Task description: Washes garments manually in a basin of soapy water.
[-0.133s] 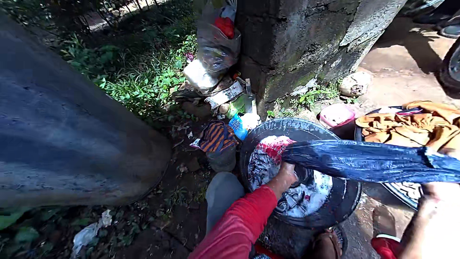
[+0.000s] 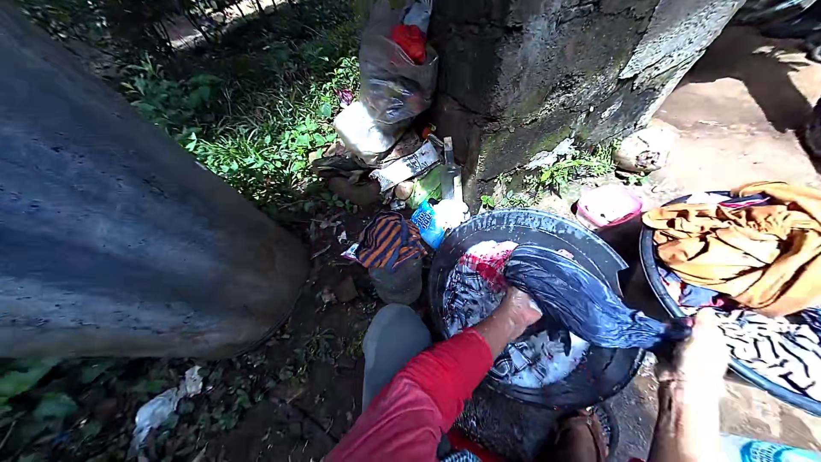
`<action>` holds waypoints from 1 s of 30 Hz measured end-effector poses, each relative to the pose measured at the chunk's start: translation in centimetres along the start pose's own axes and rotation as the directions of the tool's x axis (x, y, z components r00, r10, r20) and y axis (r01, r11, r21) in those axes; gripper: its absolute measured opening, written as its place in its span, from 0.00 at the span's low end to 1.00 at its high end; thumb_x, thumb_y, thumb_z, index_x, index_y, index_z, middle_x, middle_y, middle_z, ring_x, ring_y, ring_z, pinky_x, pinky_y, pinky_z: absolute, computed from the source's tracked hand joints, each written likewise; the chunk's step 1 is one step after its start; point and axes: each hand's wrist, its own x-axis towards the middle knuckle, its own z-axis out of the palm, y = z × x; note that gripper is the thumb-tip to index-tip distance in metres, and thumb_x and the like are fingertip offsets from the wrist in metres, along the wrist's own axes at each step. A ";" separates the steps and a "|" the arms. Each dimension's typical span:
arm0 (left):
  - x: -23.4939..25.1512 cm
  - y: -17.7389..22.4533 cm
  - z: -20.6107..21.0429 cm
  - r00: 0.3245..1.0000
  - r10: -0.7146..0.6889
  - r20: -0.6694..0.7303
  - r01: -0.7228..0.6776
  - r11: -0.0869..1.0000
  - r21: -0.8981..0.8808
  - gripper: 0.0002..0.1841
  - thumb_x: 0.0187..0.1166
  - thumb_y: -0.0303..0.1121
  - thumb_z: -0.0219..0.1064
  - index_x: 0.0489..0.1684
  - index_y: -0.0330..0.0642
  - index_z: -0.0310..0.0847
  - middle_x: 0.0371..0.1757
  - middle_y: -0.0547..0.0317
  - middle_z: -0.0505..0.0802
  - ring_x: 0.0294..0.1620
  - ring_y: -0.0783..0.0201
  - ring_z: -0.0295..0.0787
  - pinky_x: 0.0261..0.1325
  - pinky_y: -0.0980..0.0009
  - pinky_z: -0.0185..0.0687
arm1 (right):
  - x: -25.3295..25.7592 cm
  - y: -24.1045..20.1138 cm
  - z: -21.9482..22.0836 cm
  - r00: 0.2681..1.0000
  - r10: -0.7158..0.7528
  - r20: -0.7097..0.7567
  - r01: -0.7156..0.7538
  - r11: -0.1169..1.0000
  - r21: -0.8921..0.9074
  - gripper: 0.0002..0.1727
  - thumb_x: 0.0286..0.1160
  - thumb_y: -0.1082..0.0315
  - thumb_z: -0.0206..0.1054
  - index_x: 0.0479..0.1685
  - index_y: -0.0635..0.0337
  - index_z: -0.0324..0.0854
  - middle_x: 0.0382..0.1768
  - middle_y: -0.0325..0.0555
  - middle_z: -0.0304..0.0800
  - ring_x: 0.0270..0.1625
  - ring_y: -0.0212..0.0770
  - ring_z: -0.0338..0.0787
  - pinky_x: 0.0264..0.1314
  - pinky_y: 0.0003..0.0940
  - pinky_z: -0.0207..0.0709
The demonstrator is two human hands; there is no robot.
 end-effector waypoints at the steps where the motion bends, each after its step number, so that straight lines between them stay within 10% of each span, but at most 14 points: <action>1: 0.0 -0.1 0.4 1.000 0.001 0.020 0.000 0.996 -0.086 0.18 0.95 0.30 0.37 0.76 0.37 0.63 0.64 0.50 0.81 0.62 0.63 0.78 0.66 0.64 0.77 | -1.5 2.2 1.0 0.979 0.170 0.112 -0.153 0.978 -0.144 0.33 0.91 0.38 0.37 0.64 0.55 0.76 0.38 0.39 0.85 0.34 0.35 0.86 0.35 0.39 0.83; 3: -1.3 -0.2 1.4 0.998 -0.034 0.060 0.044 0.985 -0.168 0.18 0.96 0.33 0.34 0.70 0.40 0.66 0.55 0.53 0.84 0.56 0.64 0.80 0.60 0.65 0.79 | -4.6 5.4 3.2 0.814 0.461 0.354 -0.475 0.879 -0.053 0.46 0.84 0.27 0.24 0.89 0.47 0.56 0.72 0.55 0.78 0.64 0.56 0.84 0.53 0.67 0.81; 5: -2.0 -1.0 1.8 0.993 -0.099 0.068 0.113 0.962 -0.249 0.19 0.95 0.37 0.31 0.52 0.48 0.72 0.39 0.60 0.89 0.43 0.66 0.87 0.48 0.67 0.86 | -6.7 7.1 5.6 0.791 0.456 0.409 -0.588 0.751 0.300 0.51 0.76 0.19 0.22 0.74 0.50 0.69 0.53 0.54 0.89 0.50 0.54 0.92 0.36 0.60 0.87; 8: -1.5 -1.1 0.8 0.986 -0.146 0.084 0.162 0.959 -0.234 0.25 0.95 0.44 0.29 0.46 0.52 0.76 0.34 0.62 0.91 0.40 0.66 0.90 0.45 0.66 0.88 | -6.5 6.5 6.5 0.894 0.171 0.414 -0.416 0.658 0.628 0.54 0.62 0.13 0.48 0.74 0.51 0.73 0.55 0.45 0.93 0.58 0.40 0.92 0.60 0.44 0.88; 10: -0.3 0.0 -0.6 0.990 -0.124 0.063 0.134 0.976 -0.170 0.25 0.95 0.45 0.30 0.44 0.53 0.78 0.34 0.63 0.92 0.39 0.67 0.91 0.45 0.66 0.89 | -6.0 4.2 6.7 0.915 0.153 0.373 -0.376 0.657 0.654 0.34 0.71 0.32 0.67 0.65 0.48 0.80 0.49 0.40 0.95 0.54 0.35 0.93 0.57 0.38 0.89; 12: 1.1 1.2 -3.2 0.995 -0.080 0.065 0.087 0.992 -0.097 0.21 0.94 0.36 0.37 0.44 0.50 0.81 0.35 0.61 0.94 0.39 0.66 0.92 0.44 0.66 0.90 | -5.1 1.3 7.2 0.915 0.223 0.335 -0.391 0.689 0.610 0.12 0.81 0.59 0.66 0.56 0.51 0.83 0.43 0.40 0.94 0.46 0.34 0.94 0.48 0.34 0.90; 14: 2.3 1.9 -6.6 0.992 -0.101 0.081 0.092 0.989 0.117 0.12 0.88 0.25 0.51 0.58 0.48 0.77 0.43 0.56 0.93 0.43 0.62 0.92 0.46 0.63 0.90 | -4.2 -0.7 7.9 0.923 0.189 0.335 -0.351 0.768 0.536 0.14 0.77 0.65 0.68 0.60 0.51 0.82 0.47 0.39 0.94 0.48 0.32 0.93 0.52 0.34 0.90; 17: 2.6 2.2 -9.8 0.913 -0.292 0.283 0.230 0.945 0.232 0.54 0.61 0.44 0.73 0.94 0.63 0.40 0.73 0.42 0.83 0.66 0.41 0.86 0.55 0.43 0.88 | -3.5 -3.9 10.2 0.946 0.111 0.305 -0.226 0.899 0.375 0.26 0.75 0.65 0.71 0.73 0.55 0.74 0.55 0.45 0.91 0.54 0.36 0.91 0.58 0.39 0.88; 20: 1.4 2.4 -6.7 0.912 -0.316 0.262 0.314 0.948 0.051 0.69 0.30 0.78 0.81 0.84 0.52 0.61 0.68 0.38 0.86 0.63 0.35 0.86 0.52 0.35 0.87 | -5.0 -5.4 10.3 0.873 -0.028 0.487 -0.091 0.972 0.218 0.40 0.74 0.63 0.70 0.91 0.39 0.62 0.74 0.40 0.82 0.68 0.37 0.86 0.68 0.40 0.83; 22: 1.0 2.1 -4.6 0.971 -0.185 0.151 0.200 0.976 -0.089 0.48 0.49 0.84 0.65 0.60 0.52 0.83 0.45 0.53 0.95 0.44 0.55 0.95 0.41 0.55 0.93 | -6.5 -5.1 9.8 0.830 -0.002 0.558 -0.110 0.980 0.168 0.32 0.76 0.58 0.70 0.83 0.37 0.71 0.66 0.36 0.88 0.60 0.33 0.89 0.62 0.37 0.86; 24: 1.3 1.8 -3.6 0.988 -0.021 0.150 0.043 0.988 -0.145 0.35 0.77 0.76 0.46 0.55 0.57 0.84 0.41 0.66 0.95 0.43 0.71 0.93 0.42 0.69 0.91 | -6.7 -4.1 9.5 0.818 0.057 0.572 -0.190 0.966 0.175 0.26 0.76 0.48 0.71 0.72 0.41 0.79 0.56 0.36 0.93 0.54 0.32 0.92 0.57 0.36 0.88; 27: 2.2 2.7 -1.5 0.973 0.136 0.188 -0.099 0.976 -0.193 0.22 0.89 0.59 0.46 0.62 0.61 0.80 0.51 0.71 0.94 0.53 0.73 0.92 0.56 0.67 0.91 | -5.1 -2.2 8.3 0.864 0.076 0.497 -0.197 0.960 0.197 0.27 0.82 0.41 0.63 0.74 0.43 0.79 0.62 0.35 0.91 0.63 0.32 0.90 0.66 0.38 0.86; 30: 1.8 3.5 0.9 1.000 0.007 0.030 -0.001 0.982 -0.190 0.23 0.92 0.52 0.38 0.57 0.53 0.79 0.43 0.64 0.93 0.45 0.68 0.91 0.47 0.63 0.90 | -3.5 1.1 7.1 0.924 0.173 0.341 -0.227 0.966 0.124 0.31 0.85 0.38 0.58 0.78 0.43 0.77 0.69 0.39 0.88 0.70 0.37 0.86 0.72 0.43 0.82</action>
